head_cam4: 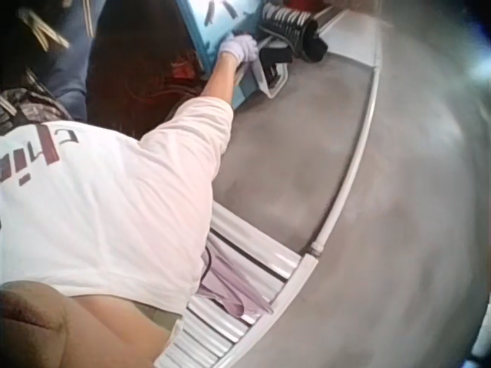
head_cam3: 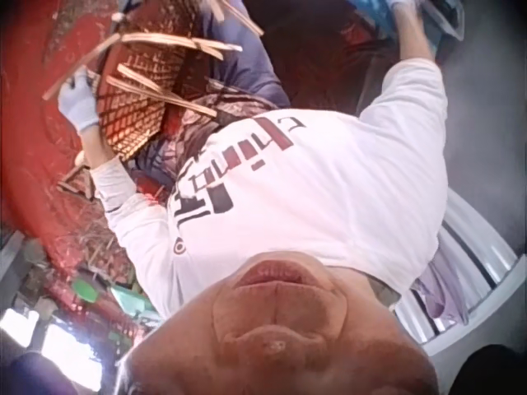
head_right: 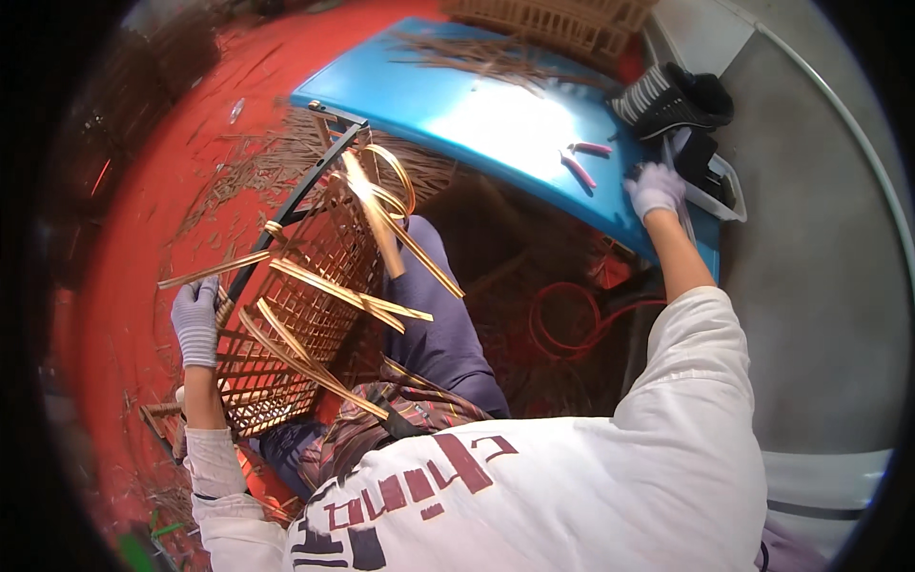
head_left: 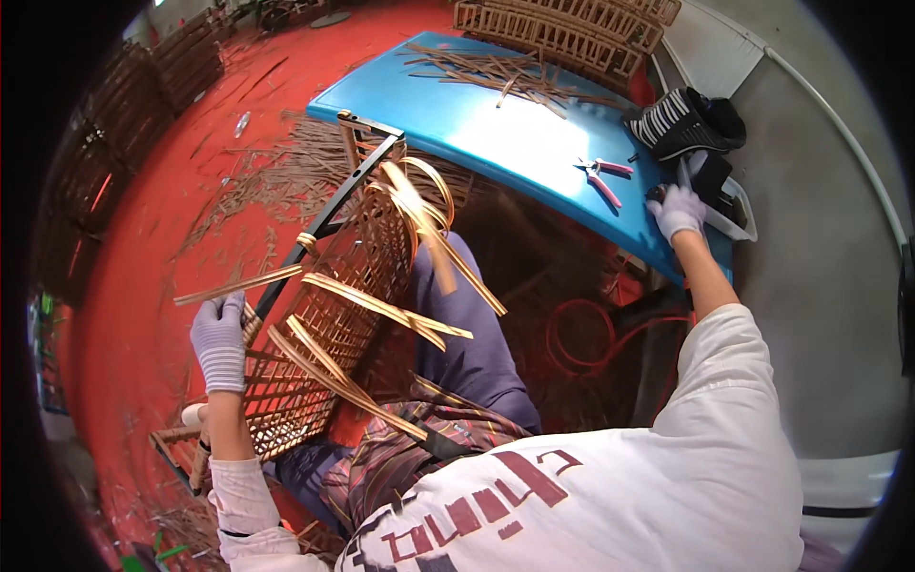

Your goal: Assembling and weaving a bamboo basket frame using a pneumatic stapler and hand tools.

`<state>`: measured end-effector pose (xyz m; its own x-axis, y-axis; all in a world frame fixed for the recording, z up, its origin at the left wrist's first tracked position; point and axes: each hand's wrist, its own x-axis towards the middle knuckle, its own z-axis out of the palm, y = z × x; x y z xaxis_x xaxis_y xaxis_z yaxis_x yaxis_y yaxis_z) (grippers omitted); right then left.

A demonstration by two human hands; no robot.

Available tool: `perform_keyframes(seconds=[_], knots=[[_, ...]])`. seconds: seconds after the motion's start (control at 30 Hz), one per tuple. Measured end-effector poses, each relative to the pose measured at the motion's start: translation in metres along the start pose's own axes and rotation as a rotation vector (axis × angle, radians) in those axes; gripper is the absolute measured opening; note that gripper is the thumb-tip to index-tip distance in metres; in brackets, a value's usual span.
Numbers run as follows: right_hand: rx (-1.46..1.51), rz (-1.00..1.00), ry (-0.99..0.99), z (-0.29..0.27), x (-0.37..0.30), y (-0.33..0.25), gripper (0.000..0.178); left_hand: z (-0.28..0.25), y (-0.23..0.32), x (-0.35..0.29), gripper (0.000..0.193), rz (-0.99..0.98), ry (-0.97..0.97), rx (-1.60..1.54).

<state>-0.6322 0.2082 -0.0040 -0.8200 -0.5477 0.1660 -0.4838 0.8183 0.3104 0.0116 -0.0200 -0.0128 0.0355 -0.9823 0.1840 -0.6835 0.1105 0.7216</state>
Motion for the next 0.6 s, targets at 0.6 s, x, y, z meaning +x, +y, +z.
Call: perform_keyframes(seconds=[0.6], knots=[[0.328,-0.283,-0.294,0.060,0.097,-0.054,0.072,-0.014,0.041,-0.022,0.020,-0.034,-0.038,-0.293]])
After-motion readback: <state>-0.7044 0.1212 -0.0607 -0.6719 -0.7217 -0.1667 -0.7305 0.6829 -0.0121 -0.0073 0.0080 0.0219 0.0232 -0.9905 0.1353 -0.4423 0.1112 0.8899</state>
